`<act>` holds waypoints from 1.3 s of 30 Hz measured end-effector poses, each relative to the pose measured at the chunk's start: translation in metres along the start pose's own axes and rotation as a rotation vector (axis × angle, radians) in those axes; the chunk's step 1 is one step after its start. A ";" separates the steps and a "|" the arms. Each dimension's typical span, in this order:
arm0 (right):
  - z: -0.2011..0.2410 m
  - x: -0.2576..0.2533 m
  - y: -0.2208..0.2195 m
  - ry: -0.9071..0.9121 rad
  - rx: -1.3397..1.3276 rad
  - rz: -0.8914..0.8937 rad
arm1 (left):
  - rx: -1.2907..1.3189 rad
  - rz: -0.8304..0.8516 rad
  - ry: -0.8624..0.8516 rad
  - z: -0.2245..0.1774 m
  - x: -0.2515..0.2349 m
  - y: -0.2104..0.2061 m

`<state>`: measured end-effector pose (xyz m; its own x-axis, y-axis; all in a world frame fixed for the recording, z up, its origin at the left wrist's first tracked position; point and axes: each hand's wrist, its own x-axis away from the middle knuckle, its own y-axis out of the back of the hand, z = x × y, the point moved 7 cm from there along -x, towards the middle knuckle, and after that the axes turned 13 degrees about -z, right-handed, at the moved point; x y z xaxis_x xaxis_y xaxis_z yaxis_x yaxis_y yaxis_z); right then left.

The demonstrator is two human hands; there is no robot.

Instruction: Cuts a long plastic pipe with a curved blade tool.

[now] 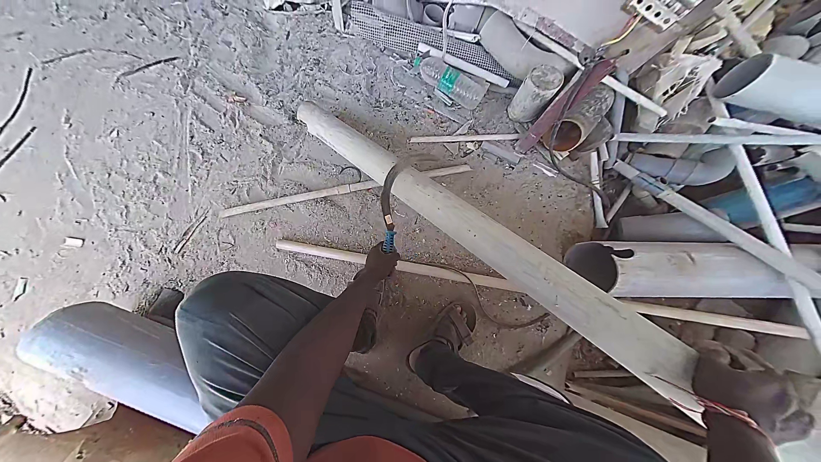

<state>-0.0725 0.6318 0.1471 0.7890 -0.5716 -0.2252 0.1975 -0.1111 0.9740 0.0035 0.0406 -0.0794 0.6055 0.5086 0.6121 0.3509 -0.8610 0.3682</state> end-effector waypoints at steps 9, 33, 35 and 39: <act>0.003 0.000 0.002 -0.022 0.008 0.016 | 0.371 -0.098 0.207 -0.001 -0.003 -0.003; 0.008 0.006 0.007 -0.024 -0.021 0.010 | 0.152 0.072 0.139 0.004 0.041 -0.035; 0.007 0.006 0.008 -0.018 -0.026 0.004 | 0.176 0.070 0.141 0.004 0.041 -0.036; 0.009 0.007 0.010 -0.011 -0.017 -0.006 | 0.139 0.055 0.135 0.007 0.036 -0.033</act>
<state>-0.0704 0.6200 0.1551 0.7815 -0.5797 -0.2305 0.2123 -0.1003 0.9720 0.0190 0.0870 -0.0747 0.5282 0.4490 0.7207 0.4209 -0.8756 0.2370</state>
